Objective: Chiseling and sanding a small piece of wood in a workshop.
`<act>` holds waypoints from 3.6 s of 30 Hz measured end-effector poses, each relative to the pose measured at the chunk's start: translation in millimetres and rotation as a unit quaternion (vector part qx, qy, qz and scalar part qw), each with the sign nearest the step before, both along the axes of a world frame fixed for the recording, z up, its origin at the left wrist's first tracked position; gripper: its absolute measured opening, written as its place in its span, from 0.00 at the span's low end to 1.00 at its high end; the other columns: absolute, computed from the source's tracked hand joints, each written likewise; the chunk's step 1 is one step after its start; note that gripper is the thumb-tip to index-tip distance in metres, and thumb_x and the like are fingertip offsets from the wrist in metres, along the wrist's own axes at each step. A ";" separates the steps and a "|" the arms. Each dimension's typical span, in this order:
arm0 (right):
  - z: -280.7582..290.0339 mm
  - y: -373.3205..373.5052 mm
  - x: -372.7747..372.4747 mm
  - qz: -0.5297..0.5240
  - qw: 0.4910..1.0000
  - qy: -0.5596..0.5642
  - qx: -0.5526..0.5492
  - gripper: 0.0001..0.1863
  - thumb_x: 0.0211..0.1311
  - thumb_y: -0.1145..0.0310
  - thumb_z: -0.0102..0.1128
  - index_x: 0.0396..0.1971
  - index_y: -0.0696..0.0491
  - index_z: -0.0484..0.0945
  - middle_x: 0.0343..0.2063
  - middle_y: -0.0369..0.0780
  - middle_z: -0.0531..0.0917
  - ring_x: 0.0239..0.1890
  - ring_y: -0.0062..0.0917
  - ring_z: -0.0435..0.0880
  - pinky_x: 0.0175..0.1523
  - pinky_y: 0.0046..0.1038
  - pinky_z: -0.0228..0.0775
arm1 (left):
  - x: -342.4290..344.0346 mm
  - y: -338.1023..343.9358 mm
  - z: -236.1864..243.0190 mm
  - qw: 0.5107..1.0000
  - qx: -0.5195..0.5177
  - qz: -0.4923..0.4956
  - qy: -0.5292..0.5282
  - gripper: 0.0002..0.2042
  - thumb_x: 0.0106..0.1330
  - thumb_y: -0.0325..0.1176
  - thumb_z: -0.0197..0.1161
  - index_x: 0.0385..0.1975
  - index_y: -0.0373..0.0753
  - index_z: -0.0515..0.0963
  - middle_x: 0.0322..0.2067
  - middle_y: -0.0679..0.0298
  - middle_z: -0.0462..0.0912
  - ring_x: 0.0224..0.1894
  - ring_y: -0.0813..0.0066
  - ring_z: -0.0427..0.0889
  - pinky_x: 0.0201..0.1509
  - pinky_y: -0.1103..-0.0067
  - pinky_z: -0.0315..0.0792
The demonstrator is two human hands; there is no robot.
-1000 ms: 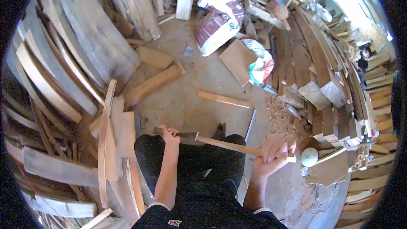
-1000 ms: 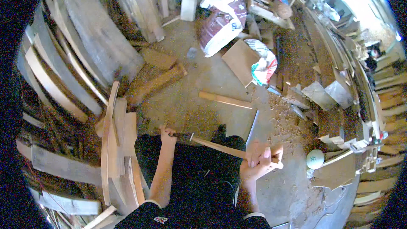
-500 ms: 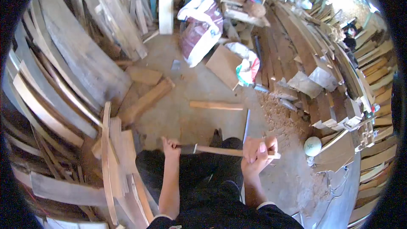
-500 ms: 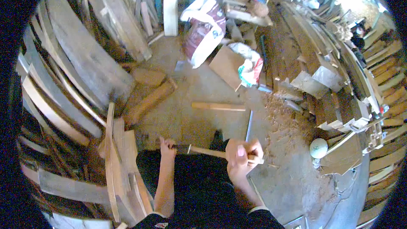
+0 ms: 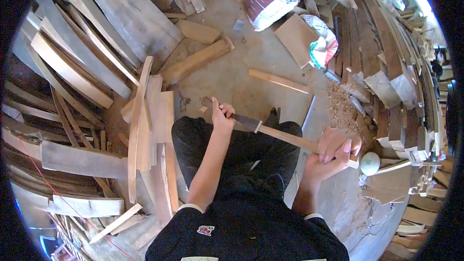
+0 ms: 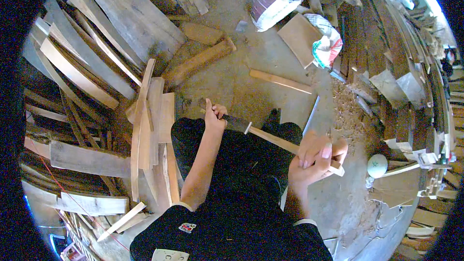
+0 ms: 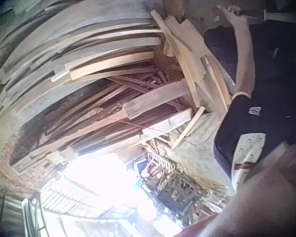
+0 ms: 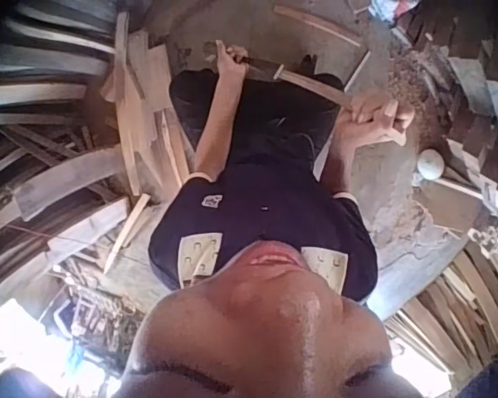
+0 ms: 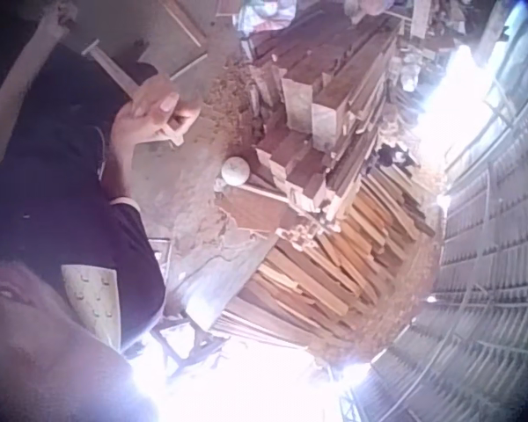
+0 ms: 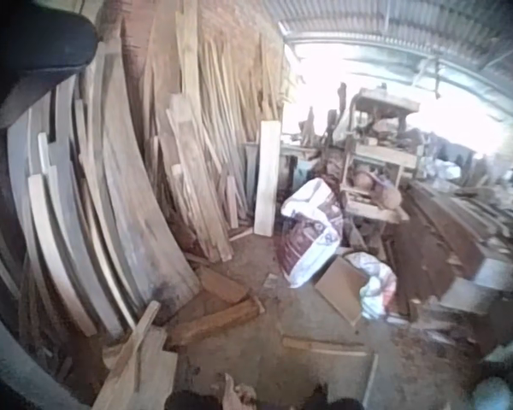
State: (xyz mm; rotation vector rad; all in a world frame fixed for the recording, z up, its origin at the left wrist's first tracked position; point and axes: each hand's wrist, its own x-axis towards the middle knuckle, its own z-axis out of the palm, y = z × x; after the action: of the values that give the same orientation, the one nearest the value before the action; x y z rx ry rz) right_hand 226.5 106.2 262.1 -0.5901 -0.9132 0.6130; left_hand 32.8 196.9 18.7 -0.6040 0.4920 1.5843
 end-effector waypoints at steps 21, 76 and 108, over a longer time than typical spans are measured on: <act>12.6 -2.4 -30.8 0.057 0.995 -0.053 0.055 0.14 0.65 0.69 0.49 0.23 0.48 0.56 0.06 0.29 0.59 0.06 0.11 0.52 0.16 0.16 0.45 | -40.6 9.5 -45.9 0.997 -0.021 0.009 0.069 0.20 0.66 0.53 0.56 0.24 0.46 0.61 0.15 0.74 0.59 0.15 0.83 0.56 0.16 0.83 0.49; 24.5 13.6 -68.6 0.195 0.969 -0.151 0.019 0.20 0.66 0.65 0.56 0.12 0.50 0.67 0.09 0.31 0.71 0.11 0.12 0.68 0.18 0.17 0.59 | -17.3 -205.9 160.6 0.803 0.524 0.037 0.283 0.21 0.68 0.53 0.52 0.22 0.43 0.62 0.12 0.71 0.58 0.16 0.81 0.57 0.17 0.83 0.53; -29.1 132.0 -46.0 0.353 0.923 -0.145 -0.052 0.24 0.70 0.55 0.47 0.15 0.51 0.62 0.09 0.32 0.63 0.12 0.15 0.58 0.21 0.21 0.51 | -20.4 -49.9 106.4 0.827 0.265 0.127 0.480 0.10 0.64 0.34 0.58 0.26 0.43 0.64 0.13 0.72 0.63 0.13 0.85 0.61 0.16 0.85 0.53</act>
State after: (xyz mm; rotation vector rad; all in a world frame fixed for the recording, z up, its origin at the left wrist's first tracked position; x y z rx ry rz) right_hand 180.6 238.2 233.0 -0.4401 -1.3963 1.2508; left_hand 12.5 147.0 125.2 0.6435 0.6706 2.1157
